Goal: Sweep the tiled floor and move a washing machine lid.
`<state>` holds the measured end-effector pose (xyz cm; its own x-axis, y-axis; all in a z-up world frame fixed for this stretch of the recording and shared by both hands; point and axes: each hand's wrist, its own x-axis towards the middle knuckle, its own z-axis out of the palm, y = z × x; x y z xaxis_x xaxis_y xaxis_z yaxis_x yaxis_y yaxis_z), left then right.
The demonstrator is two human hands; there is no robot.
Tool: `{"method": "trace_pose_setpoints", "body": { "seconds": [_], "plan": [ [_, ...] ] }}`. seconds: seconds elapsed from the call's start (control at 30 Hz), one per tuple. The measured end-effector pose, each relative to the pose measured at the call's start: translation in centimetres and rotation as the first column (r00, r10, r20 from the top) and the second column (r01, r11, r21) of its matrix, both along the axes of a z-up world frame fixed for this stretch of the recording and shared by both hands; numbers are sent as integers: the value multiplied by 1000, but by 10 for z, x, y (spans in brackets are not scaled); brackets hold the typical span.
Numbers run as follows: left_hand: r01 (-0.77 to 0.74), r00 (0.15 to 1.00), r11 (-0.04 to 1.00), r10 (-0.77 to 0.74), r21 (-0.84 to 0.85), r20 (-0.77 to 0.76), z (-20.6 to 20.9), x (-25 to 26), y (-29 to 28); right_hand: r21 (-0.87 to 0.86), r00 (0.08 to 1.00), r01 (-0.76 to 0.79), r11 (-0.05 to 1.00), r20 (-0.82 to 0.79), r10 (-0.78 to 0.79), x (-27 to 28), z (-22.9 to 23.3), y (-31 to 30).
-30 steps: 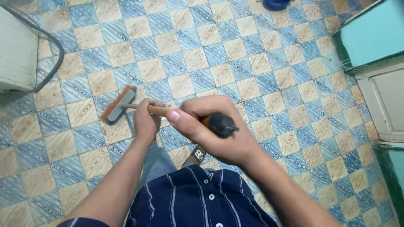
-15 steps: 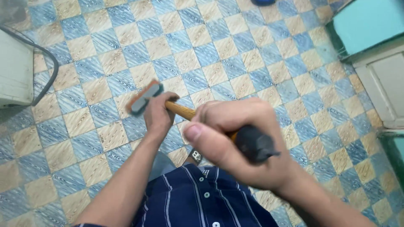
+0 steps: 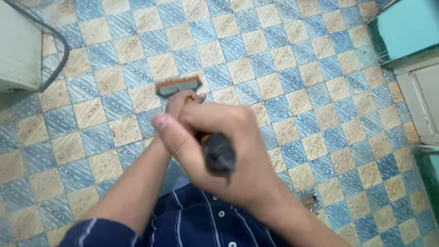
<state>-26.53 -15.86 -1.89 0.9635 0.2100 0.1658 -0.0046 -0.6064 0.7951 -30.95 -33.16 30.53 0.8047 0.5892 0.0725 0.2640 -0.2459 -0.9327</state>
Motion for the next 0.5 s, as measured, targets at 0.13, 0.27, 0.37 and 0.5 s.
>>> {"method": "trace_pose_setpoints", "body": {
  "seconds": [0.13, 0.27, 0.37, 0.5],
  "plan": [
    [17, 1000, 999, -17, 28, -20, 23, -6, 6, 187, 991, 7, 982, 129, -32, -2, 16, 7],
    [56, 998, 997, -55, 59, -20, 56, -7, 19, 22, 964, 159, 987, 215, -160, -22, 31, 28],
    [77, 997, 994, -75, 74, -24, 82, -13, 25, 54, 952, 204, 977, 223, -211, -44, 35, 45],
    [86, 991, 994, -79, 64, -105, 89, -58, 36, 27, 951, 266, 964, 157, -267, -74, 45, 69]
  ]
}}
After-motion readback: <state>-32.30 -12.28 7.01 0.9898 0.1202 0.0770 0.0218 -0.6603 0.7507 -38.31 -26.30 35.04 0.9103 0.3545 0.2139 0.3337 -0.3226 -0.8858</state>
